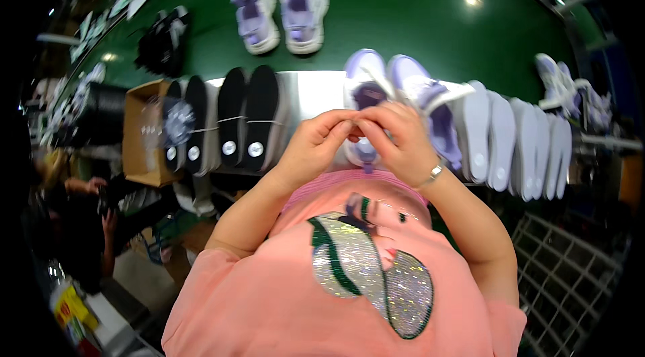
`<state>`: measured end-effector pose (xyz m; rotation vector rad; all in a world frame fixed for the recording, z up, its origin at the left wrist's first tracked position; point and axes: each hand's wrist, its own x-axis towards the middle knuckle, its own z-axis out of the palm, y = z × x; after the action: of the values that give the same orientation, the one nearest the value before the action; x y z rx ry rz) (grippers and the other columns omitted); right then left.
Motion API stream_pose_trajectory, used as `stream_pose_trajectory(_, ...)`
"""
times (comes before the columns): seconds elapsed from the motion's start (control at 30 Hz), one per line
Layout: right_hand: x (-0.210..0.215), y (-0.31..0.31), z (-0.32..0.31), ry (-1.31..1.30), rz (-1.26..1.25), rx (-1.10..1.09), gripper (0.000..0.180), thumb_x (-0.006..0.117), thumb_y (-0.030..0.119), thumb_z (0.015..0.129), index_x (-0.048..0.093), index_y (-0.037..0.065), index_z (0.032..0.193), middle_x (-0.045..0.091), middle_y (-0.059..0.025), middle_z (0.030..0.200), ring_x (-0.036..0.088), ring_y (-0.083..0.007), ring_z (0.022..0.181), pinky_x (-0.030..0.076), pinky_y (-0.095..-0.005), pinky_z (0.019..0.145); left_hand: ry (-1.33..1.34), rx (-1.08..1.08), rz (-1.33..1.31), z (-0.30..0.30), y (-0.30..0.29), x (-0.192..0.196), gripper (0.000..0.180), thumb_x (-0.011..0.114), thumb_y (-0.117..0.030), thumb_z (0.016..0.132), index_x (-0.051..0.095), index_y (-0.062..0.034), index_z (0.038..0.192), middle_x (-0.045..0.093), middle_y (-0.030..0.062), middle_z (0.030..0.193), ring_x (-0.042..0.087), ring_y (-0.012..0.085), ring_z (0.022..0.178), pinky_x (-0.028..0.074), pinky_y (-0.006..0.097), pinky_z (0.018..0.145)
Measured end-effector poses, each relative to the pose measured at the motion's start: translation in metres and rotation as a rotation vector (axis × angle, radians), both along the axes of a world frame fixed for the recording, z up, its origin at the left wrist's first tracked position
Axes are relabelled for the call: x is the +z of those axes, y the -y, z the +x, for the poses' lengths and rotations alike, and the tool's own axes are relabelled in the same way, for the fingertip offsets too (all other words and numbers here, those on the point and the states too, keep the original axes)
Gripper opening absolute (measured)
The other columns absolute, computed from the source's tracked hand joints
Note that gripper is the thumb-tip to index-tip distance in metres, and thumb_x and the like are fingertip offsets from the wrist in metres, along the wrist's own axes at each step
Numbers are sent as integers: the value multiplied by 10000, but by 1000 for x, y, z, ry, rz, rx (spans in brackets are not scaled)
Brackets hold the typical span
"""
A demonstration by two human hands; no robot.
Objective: The person takes shoes from an assembly line and inserts insoles into them by hand.
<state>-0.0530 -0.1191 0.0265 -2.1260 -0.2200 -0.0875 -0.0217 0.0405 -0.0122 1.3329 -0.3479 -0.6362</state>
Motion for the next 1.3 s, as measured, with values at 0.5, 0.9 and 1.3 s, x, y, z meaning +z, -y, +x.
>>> stream_pose_trajectory(0.5, -49, 10, -19, -217, -856, 399, 226, 559, 217, 684, 585, 60, 845, 566, -93, 831, 502, -244, 895, 322, -400, 846, 814, 1103, 826, 32, -128, 35, 249, 556, -166, 791, 529, -55, 1012, 535, 99, 980, 504, 216, 902, 404, 308, 759)
stream_pose_trajectory(0.9, -87, 0, 16, -503, -647, 90, 218, 487, 95, 708, 607, 35, 881, 604, -159, 828, 578, -323, 768, 454, -367, 689, 487, 194, 582, 28, 53, -80, 475, 491, -24, 652, 430, 33, 1119, 408, 205, 1059, 440, 314, 956, 358, 347, 865)
stream_pose_trajectory(1.3, -41, -6, 43, -887, -857, 216, 486, 553, 220, 743, 424, 95, 1195, 380, -114, 1268, 390, -208, 1155, 366, -307, 893, 312, 186, 422, 24, 51, -86, 447, 500, -1, 627, 495, 12, 1074, 403, 145, 996, 449, 218, 850, 385, 282, 808)
